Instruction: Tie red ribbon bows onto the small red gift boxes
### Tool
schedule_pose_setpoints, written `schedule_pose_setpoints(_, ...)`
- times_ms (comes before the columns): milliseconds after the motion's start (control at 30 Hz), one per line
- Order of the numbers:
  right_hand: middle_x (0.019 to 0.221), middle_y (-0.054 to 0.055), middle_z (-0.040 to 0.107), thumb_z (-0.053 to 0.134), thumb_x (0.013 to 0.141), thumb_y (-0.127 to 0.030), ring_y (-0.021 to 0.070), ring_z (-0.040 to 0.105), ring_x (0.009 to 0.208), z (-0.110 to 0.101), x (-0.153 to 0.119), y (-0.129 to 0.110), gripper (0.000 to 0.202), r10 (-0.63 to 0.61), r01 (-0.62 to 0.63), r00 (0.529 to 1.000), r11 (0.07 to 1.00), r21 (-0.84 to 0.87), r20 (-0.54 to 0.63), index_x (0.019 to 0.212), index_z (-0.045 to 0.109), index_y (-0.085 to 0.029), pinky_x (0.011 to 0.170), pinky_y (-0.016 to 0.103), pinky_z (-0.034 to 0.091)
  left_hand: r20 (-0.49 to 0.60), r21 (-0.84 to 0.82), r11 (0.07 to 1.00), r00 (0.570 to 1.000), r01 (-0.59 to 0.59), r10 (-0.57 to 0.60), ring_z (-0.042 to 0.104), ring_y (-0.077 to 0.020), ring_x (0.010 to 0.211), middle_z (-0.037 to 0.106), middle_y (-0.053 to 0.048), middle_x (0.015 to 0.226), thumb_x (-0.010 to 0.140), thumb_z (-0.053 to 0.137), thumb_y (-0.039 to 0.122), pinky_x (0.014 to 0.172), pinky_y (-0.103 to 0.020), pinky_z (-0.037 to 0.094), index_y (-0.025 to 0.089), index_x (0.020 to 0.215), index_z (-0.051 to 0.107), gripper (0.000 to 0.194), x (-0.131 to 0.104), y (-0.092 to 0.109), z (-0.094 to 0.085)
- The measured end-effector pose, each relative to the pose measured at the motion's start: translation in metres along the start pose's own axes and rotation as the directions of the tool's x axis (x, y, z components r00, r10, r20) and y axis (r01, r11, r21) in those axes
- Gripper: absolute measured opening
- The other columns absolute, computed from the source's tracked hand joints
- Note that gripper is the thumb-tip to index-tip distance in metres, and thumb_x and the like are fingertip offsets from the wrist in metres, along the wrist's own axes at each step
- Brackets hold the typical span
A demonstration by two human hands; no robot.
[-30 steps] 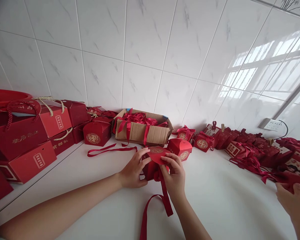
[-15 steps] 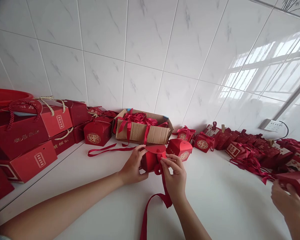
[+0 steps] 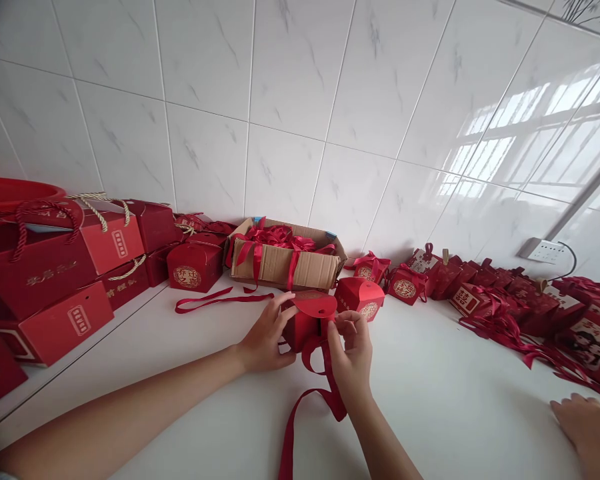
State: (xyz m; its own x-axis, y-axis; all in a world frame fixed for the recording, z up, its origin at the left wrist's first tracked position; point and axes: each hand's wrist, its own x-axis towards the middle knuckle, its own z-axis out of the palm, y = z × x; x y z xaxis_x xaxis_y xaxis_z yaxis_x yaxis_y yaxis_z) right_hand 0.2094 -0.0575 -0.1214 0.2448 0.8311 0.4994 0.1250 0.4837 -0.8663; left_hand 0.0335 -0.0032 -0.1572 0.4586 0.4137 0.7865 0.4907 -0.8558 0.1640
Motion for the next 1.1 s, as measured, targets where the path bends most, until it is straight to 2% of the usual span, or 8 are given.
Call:
schedule_pose_setpoints(167, 0.084, 0.001, 0.054, 0.046, 0.081, -0.028, 0.0165, 0.049, 0.078, -0.005, 0.005, 0.001, 0.01, 0.05, -0.057, 0.996, 0.993, -0.102, -0.075, 0.083, 0.053, -0.022, 0.069, 0.029, 0.04, -0.007, -0.085, 0.983, 0.987, 0.162, -0.164, 0.035, -0.0365, 0.122, 0.025, -0.015, 0.134, 0.057, 0.065, 0.016, 0.094, -0.055, 0.039, 0.024, 0.132, 0.027, 0.084, 0.001, -0.002, -0.001)
schedule_pose_setpoints(300, 0.083, 0.0, 0.053, 0.045, 0.081, -0.033, 0.0158, 0.048, 0.074, -0.01, 0.013, 0.01, 0.014, 0.161, -0.169, 0.979, 0.984, -0.06, -0.121, 0.081, 0.054, -0.022, 0.068, 0.029, 0.037, -0.114, -0.222, 0.9, 0.907, 0.374, -0.405, 0.038, -0.0327, 0.119, 0.031, -0.013, 0.128, 0.061, 0.069, 0.021, 0.094, -0.049, 0.041, 0.024, 0.135, 0.025, 0.086, 0.004, -0.008, -0.001)
schedule_pose_setpoints(433, 0.088, 0.001, 0.059, 0.053, 0.079, -0.042, 0.0167, 0.054, 0.072, -0.009, 0.015, 0.017, 0.021, 0.379, -0.38, 0.922, 0.925, 0.0, 0.073, 0.09, 0.052, -0.023, 0.066, 0.031, 0.041, -0.15, -0.347, 0.785, 0.795, 0.514, -0.587, 0.041, -0.0311, 0.117, 0.034, -0.012, 0.122, 0.062, 0.073, 0.028, 0.096, -0.048, 0.04, 0.024, 0.135, 0.026, 0.086, 0.006, -0.016, 0.001)
schedule_pose_setpoints(600, 0.102, 0.005, 0.064, 0.05, 0.084, -0.051, 0.0217, 0.059, 0.096, -0.001, 0.007, 0.013, 0.037, 0.416, -0.43, 0.85, 0.902, -0.029, 0.324, 0.112, 0.049, -0.027, 0.081, 0.036, 0.043, -0.137, -0.4, 0.71, 0.728, 0.58, -0.672, 0.038, -0.0322, 0.12, 0.035, -0.012, 0.123, 0.062, 0.072, 0.021, 0.098, -0.05, 0.038, 0.026, 0.133, 0.027, 0.085, 0.005, -0.022, 0.004)
schedule_pose_setpoints(800, 0.109, 0.008, 0.061, 0.062, 0.075, -0.053, 0.0205, 0.059, 0.087, 0.01, -0.002, 0.018, 0.052, 0.437, -0.429, 0.847, 0.898, -0.096, 0.302, 0.116, 0.047, -0.025, 0.068, 0.032, 0.046, -0.142, -0.391, 0.734, 0.752, 0.555, -0.644, 0.041, -0.0313, 0.117, 0.035, -0.011, 0.122, 0.062, 0.074, 0.024, 0.096, -0.049, 0.04, 0.026, 0.133, 0.028, 0.085, 0.005, -0.018, 0.003)
schedule_pose_setpoints(867, 0.106, 0.008, 0.062, 0.06, 0.077, -0.052, 0.019, 0.058, 0.081, 0.011, -0.002, 0.02, 0.049, 0.4, -0.389, 0.87, 0.916, -0.096, 0.288, 0.114, 0.047, -0.025, 0.064, 0.031, 0.044, -0.142, -0.377, 0.757, 0.774, 0.534, -0.617, 0.043, -0.0297, 0.114, 0.035, -0.011, 0.122, 0.063, 0.074, 0.027, 0.094, -0.047, 0.041, 0.026, 0.134, 0.027, 0.086, 0.006, -0.016, 0.003)
schedule_pose_setpoints(1000, 0.106, 0.006, 0.059, 0.047, 0.086, -0.05, 0.019, 0.056, 0.086, 0.007, 0.0, 0.018, 0.032, 0.211, -0.203, 0.974, 0.974, -0.104, 0.079, 0.103, 0.051, -0.024, 0.072, 0.033, 0.044, -0.134, -0.317, 0.816, 0.829, 0.483, -0.543, 0.04, -0.0289, 0.118, 0.034, -0.012, 0.124, 0.065, 0.074, 0.031, 0.097, -0.046, 0.04, 0.025, 0.136, 0.025, 0.088, 0.005, -0.012, 0.002)
schedule_pose_setpoints(1100, 0.101, 0.006, 0.058, 0.045, 0.089, -0.044, 0.0194, 0.054, 0.088, 0.003, 0.002, 0.018, 0.024, 0.019, -0.018, 1.0, 0.975, -0.222, 0.001, 0.098, 0.054, -0.023, 0.073, 0.034, 0.044, -0.124, -0.262, 0.867, 0.876, 0.424, -0.466, 0.037, -0.03, 0.121, 0.033, -0.013, 0.127, 0.065, 0.073, 0.031, 0.098, -0.047, 0.039, 0.024, 0.137, 0.024, 0.087, 0.005, -0.009, 0.001)
